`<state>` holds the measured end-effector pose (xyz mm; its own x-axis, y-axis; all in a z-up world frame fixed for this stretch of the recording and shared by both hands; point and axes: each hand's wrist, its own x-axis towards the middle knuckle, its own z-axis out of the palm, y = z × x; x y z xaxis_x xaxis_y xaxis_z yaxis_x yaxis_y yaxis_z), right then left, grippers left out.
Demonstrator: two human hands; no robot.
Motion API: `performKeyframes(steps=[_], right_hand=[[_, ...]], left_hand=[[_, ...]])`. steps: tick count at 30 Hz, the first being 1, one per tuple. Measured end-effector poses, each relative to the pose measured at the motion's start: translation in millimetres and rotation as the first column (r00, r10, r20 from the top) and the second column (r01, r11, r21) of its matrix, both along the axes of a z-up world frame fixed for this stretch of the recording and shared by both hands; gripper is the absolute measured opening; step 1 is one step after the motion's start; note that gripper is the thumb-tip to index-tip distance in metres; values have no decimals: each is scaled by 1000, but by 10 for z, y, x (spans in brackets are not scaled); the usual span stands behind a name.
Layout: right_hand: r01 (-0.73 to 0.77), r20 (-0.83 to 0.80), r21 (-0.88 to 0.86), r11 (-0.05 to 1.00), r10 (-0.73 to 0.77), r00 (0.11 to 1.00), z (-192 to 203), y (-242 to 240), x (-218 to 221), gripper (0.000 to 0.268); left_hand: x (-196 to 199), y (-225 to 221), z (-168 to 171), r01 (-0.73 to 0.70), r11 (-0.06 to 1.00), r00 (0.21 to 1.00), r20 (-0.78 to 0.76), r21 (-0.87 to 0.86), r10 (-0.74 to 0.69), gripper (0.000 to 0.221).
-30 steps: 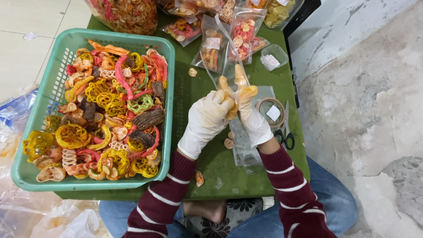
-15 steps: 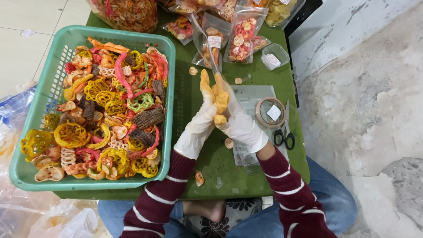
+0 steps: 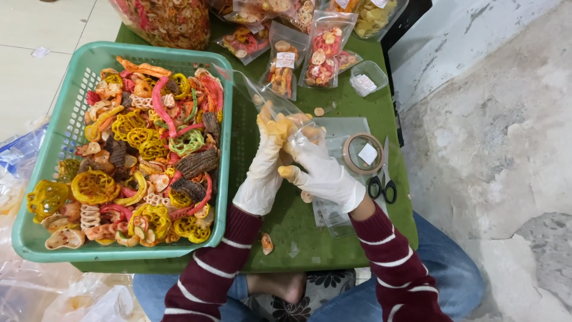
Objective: The person picks assorted dried vegetable slices from a green basket and places them into small clear plastic bags. They then seal the bags using tape and set the filled packages aside on the table.
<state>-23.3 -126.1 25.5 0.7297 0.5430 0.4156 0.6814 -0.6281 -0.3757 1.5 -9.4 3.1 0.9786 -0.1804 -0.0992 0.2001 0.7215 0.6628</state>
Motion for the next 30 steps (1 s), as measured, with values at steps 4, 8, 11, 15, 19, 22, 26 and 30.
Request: performKeyframes(steps=[4, 8, 11, 15, 19, 22, 26, 30], right_hand=[[39, -31, 166, 985, -34, 999, 267, 21, -157, 47], [215, -94, 455, 864, -193, 977, 580, 27, -273, 14], [344, -97, 564, 751, -353, 931, 594, -29, -239, 27], [395, -35, 506, 767, -439, 898, 513, 45, -195, 76], [312, 115, 433, 846, -395, 912, 507, 54, -120, 57], [401, 242, 303, 865, -477, 845, 268, -54, -6, 36], [300, 262, 345, 889, -398, 879, 380, 41, -4, 26], [215, 58, 459, 862, -270, 961, 450, -9, -32, 30]], left_hand=[[-24, 48, -5, 54, 967, 990, 138, -250, -20, 68], [220, 34, -379, 83, 950, 996, 65, -300, -67, 73], [167, 49, -179, 113, 934, 994, 27, -338, -110, 75], [-45, 37, 193, 146, 930, 987, -10, -339, -158, 72], [-158, 50, 362, 254, 942, 967, 28, -218, -254, 73], [-185, 75, 379, 206, 960, 977, -18, -191, -213, 62], [-162, 80, 361, 147, 947, 982, -76, -287, -175, 38], [-123, 127, 501, -27, 946, 965, -255, -324, -59, 29]])
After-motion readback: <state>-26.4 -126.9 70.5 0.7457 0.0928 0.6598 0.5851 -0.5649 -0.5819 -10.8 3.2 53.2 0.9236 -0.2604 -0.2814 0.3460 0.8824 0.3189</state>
